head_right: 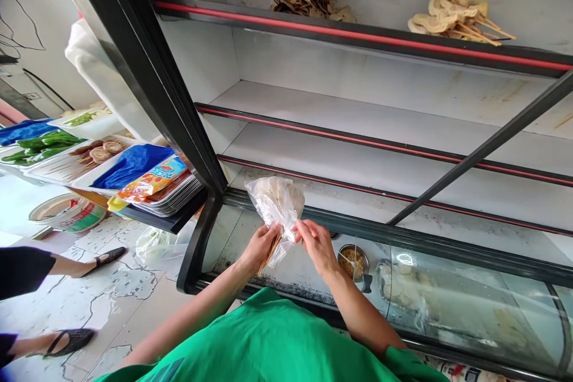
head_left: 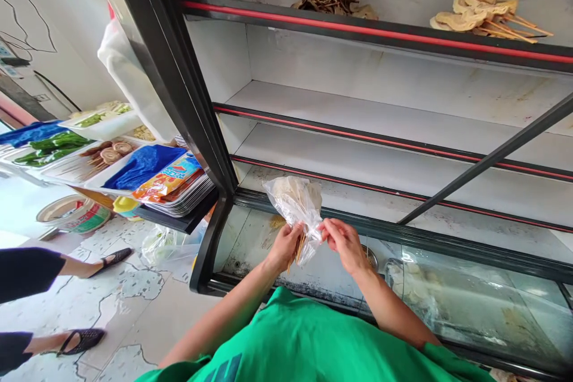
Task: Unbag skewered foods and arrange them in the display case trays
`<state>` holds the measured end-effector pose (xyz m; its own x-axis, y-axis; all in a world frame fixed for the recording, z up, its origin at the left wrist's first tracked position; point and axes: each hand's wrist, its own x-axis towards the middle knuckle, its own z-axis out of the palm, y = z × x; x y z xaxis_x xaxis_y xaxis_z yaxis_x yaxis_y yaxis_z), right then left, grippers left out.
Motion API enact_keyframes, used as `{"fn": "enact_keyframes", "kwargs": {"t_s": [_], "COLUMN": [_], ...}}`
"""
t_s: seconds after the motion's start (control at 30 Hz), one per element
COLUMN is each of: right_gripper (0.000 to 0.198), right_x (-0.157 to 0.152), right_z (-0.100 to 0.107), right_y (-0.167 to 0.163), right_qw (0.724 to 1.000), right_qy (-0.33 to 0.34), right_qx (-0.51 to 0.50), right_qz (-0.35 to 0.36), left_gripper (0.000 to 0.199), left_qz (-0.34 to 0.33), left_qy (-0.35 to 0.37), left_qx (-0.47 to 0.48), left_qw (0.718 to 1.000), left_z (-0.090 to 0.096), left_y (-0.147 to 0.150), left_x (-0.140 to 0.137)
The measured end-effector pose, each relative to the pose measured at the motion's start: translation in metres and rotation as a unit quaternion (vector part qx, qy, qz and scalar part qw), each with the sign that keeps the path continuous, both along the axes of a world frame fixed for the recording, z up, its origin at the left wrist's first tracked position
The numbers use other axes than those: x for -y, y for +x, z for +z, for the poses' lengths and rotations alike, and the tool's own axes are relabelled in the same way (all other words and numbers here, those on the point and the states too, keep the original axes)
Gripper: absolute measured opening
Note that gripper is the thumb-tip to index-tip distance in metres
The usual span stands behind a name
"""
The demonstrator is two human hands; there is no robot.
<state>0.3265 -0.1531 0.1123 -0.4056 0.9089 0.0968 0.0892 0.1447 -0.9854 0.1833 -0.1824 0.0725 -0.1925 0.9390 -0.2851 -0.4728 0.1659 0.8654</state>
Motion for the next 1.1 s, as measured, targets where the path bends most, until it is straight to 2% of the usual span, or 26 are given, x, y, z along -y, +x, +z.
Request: {"fn": "enact_keyframes", "kwargs": {"t_s": [0.07, 0.13, 0.2, 0.23, 0.3, 0.37, 0.43, 0.47, 0.53, 0.57, 0.6, 0.63, 0.67, 0.8, 0.87, 0.93, 0.97, 1.0, 1.07, 1.1], "right_gripper": [0.020, 0.014, 0.019, 0.020, 0.017, 0.016, 0.015, 0.014, 0.016, 0.019, 0.023, 0.027, 0.031, 0.031, 0.035, 0.051, 0.057, 0.058, 0.052, 0.046], "right_x": [-0.003, -0.006, -0.009, -0.011, -0.014, -0.017, -0.019, -0.021, -0.025, -0.028, -0.032, -0.035, -0.039, -0.043, -0.039, -0.034, -0.032, -0.032, -0.032, -0.033], "right_z": [0.002, 0.002, -0.002, -0.003, -0.006, -0.007, -0.006, -0.005, -0.001, 0.001, 0.003, 0.007, 0.010, 0.027, 0.033, 0.037, 0.039, 0.039, 0.039, 0.038], "right_y": [0.003, 0.003, 0.001, -0.001, -0.003, -0.008, -0.015, -0.018, -0.023, -0.024, -0.022, -0.019, -0.014, 0.009, 0.018, 0.025, 0.027, 0.029, 0.030, 0.029], "right_qw": [0.980, 0.927, 0.879, 0.865, 0.864, 0.890, 0.935, 0.961, 0.998, 0.997, 0.981, 0.958, 0.941, 0.936, 0.909, 0.883, 0.894, 0.918, 0.971, 0.983], "right_qy": [0.114, 0.230, 0.286, 0.301, 0.325, 0.336, 0.292, 0.234, 0.042, -0.072, -0.173, -0.245, -0.280, -0.248, -0.251, -0.242, -0.218, -0.188, -0.123, -0.091], "right_qx": [0.159, 0.295, 0.381, 0.400, 0.382, 0.295, 0.180, 0.126, 0.040, 0.012, -0.005, -0.012, -0.012, -0.026, -0.009, 0.047, 0.063, 0.057, -0.033, -0.098], "right_qz": [0.033, 0.012, -0.015, -0.023, -0.052, -0.086, -0.093, -0.079, -0.018, 0.032, 0.090, 0.146, 0.188, 0.250, 0.332, 0.399, 0.387, 0.345, 0.202, 0.126], "left_gripper": [0.051, 0.050, 0.051, 0.052, 0.052, 0.052, 0.052, 0.052, 0.052, 0.053, 0.055, 0.055, 0.055, 0.050, 0.050, 0.050, 0.050, 0.049, 0.049, 0.050], "left_qz": [0.015, 0.017, 0.011, 0.010, 0.007, 0.004, 0.000, -0.003, -0.016, -0.025, -0.035, -0.042, -0.046, -0.045, -0.042, -0.035, -0.028, -0.021, -0.005, 0.001], "left_qy": [0.012, 0.008, 0.001, 0.002, 0.008, 0.011, 0.013, 0.015, 0.019, 0.021, 0.019, 0.015, 0.010, 0.011, 0.015, 0.016, 0.018, 0.020, 0.024, 0.024], "left_qx": [-0.004, -0.021, -0.037, -0.040, -0.042, -0.046, -0.049, -0.048, -0.039, -0.029, -0.018, -0.009, -0.003, -0.013, -0.020, -0.014, -0.009, -0.005, -0.006, -0.009], "left_qw": [1.000, 1.000, 0.999, 0.999, 0.999, 0.999, 0.999, 0.999, 0.999, 0.999, 0.999, 0.999, 0.999, 0.999, 0.999, 0.999, 0.999, 1.000, 1.000, 1.000], "left_z": [0.006, 0.013, 0.017, 0.018, 0.018, 0.015, 0.012, 0.009, 0.005, 0.004, 0.002, 0.001, 0.000, -0.006, -0.010, -0.014, -0.015, -0.016, -0.016, -0.016], "left_y": [0.002, 0.002, 0.001, 0.000, -0.001, -0.001, -0.001, -0.001, -0.002, -0.003, -0.005, -0.006, -0.008, -0.015, -0.019, -0.024, -0.027, -0.030, -0.033, -0.034], "left_x": [-0.001, -0.002, -0.002, -0.002, -0.002, -0.002, -0.003, -0.003, -0.003, -0.003, -0.002, -0.002, -0.002, -0.002, -0.004, -0.006, -0.008, -0.009, -0.011, -0.011]}}
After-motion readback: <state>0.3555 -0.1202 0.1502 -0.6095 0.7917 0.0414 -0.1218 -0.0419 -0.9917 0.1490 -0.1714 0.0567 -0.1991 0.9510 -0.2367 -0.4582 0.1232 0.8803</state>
